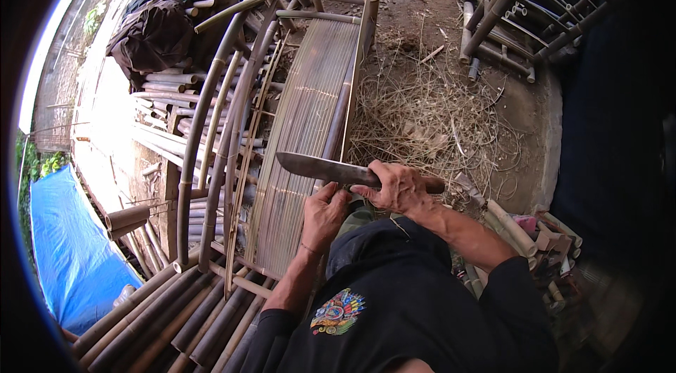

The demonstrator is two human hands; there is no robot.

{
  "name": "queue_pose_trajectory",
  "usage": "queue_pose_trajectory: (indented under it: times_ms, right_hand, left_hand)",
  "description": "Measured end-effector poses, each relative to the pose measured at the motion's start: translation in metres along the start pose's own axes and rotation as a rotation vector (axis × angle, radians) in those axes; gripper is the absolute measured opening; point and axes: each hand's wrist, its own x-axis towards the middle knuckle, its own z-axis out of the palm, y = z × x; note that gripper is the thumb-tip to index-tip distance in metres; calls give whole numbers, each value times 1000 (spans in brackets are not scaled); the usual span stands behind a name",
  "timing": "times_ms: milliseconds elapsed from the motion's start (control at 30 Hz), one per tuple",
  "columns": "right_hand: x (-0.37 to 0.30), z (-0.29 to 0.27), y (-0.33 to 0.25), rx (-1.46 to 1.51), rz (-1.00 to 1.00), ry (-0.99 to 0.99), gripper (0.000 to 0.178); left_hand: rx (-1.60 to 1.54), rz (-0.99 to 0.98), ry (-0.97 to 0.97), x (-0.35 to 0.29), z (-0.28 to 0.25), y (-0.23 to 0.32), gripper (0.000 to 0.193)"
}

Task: The person uses a knife to split a long bamboo pole into thin strips. They repeatedly shave the strips to thin them and then place the finished pieces onto a bamboo rack.

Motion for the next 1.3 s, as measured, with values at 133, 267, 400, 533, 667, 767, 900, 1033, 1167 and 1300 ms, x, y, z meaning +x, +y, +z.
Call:
queue_pose_trajectory:
  times_ms: [133,267,400,533,667,767,900,1033,1167,1300]
  right_hand:
    - [4,2,-2,-31,-55,-28,55]
    - [25,-11,28,-46,145,-39,59]
    - [48,-40,76,-131,340,-156,64]
    - [59,-69,108,-215,361,-157,67]
    - [69,-91,140,-233,447,-106,70]
    - [75,-113,178,-271,488,-40,71]
    - [80,-142,217,-316,513,7,71]
    - [71,-141,239,-293,396,55,71]
    - [61,-125,216,-387,-244,167,67]
    - [84,-180,274,-157,915,316,77]
  left_hand:
    - [92,94,75,-13,3,1,27]
    - [165,140,101,-37,8,-10,30]
    - [317,194,39,-73,4,-19,31]
    - [448,328,56,-99,-12,-37,33]
    - [547,275,1,-117,-32,-49,31]
    - [567,281,12,-140,-51,-67,25]
    - [553,220,50,-172,-78,-104,17]
    - [597,139,21,-164,-82,-107,13]
    - [600,176,56,-166,-93,-109,12]
    - [533,212,55,-162,-110,-134,19]
